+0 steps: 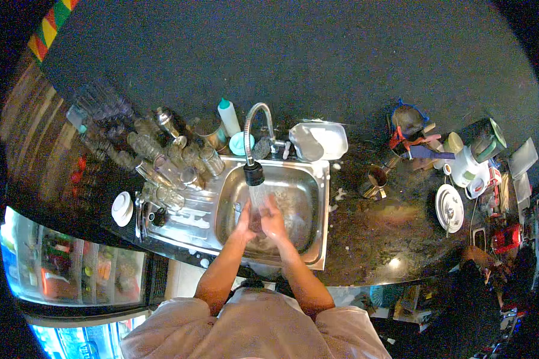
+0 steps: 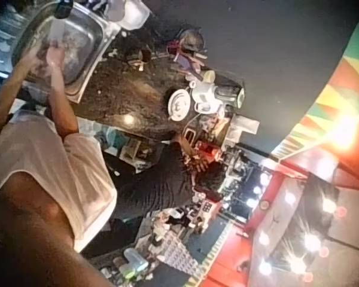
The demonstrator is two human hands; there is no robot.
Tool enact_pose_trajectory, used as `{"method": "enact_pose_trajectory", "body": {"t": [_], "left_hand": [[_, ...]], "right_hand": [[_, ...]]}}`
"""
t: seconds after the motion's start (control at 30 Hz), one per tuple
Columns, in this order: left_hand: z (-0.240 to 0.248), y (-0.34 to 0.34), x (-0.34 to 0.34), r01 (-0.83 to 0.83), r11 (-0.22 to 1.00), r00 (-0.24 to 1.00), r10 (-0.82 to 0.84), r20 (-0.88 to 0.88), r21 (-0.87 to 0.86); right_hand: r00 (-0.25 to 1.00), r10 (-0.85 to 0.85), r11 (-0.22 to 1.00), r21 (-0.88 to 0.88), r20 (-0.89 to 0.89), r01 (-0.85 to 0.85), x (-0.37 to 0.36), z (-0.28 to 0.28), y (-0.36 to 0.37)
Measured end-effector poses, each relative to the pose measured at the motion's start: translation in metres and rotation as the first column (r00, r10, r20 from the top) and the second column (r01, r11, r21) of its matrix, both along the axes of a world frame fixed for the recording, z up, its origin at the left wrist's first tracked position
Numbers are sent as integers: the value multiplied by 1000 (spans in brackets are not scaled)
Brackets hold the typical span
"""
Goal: Washing glassware in a sink and placing them on a drying rack at a bar.
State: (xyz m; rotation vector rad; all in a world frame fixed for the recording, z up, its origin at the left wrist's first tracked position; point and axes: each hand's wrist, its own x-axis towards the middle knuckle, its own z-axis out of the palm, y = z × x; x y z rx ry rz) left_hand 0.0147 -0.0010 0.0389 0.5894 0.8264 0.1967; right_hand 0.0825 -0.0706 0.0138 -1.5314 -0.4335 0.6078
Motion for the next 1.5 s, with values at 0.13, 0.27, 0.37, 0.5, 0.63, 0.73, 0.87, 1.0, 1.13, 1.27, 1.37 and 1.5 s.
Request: {"method": "enact_pose_trajectory", "body": {"t": [0.13, 0.27, 0.37, 0.5, 0.63, 0.73, 0.87, 1.0, 1.13, 1.27, 1.37, 1.5], "left_hand": [[1, 8, 8, -149, 962, 984, 166, 57, -230], [-3, 0, 22, -223, 891, 941, 302, 149, -397], [-12, 2, 7, -185, 929, 935, 266, 235, -319], [-3, -16, 24, -129, 932, 978, 176, 111, -338], [21, -25, 4, -148, 918, 979, 189, 80, -368], [11, -18, -12, -128, 892, 980, 179, 80, -434], [44, -23, -24, -218, 936, 976, 214, -46, -275], [2, -20, -28, -108, 928, 992, 127, 28, -357], [-26, -16, -38, -69, 928, 994, 95, 54, -367], [-13, -12, -46, -54, 948, 998, 60, 10, -315], [3, 2, -55, 141, 975, 986, -154, -62, -170], [-7, 26, -53, 328, 933, 943, -333, -13, -151]], "right_hand": [[965, -11, 992, 123, 264, -22, 0, 30, -6], [944, -286, 951, 171, 162, 259, 47, 15, 1], [892, -340, 938, -171, -298, 300, 63, 46, 30], [963, -214, 976, -4, -162, 216, 141, -48, 66], [771, 161, 987, 123, -616, -107, 169, -34, 113], [871, 226, 974, 83, -436, -211, 182, -14, 138], [906, 153, 987, 111, -395, -118, 175, -20, 147], [895, 204, 972, 189, -396, -138, 195, -27, 135], [835, 199, 976, 181, -512, -122, 180, 26, 131], [922, 252, 941, 296, -293, -163, 156, 72, 121], [919, 285, 949, 214, -273, -231, 138, 63, 98], [941, 161, 982, 142, -297, -123, 128, 9, 55]]}}
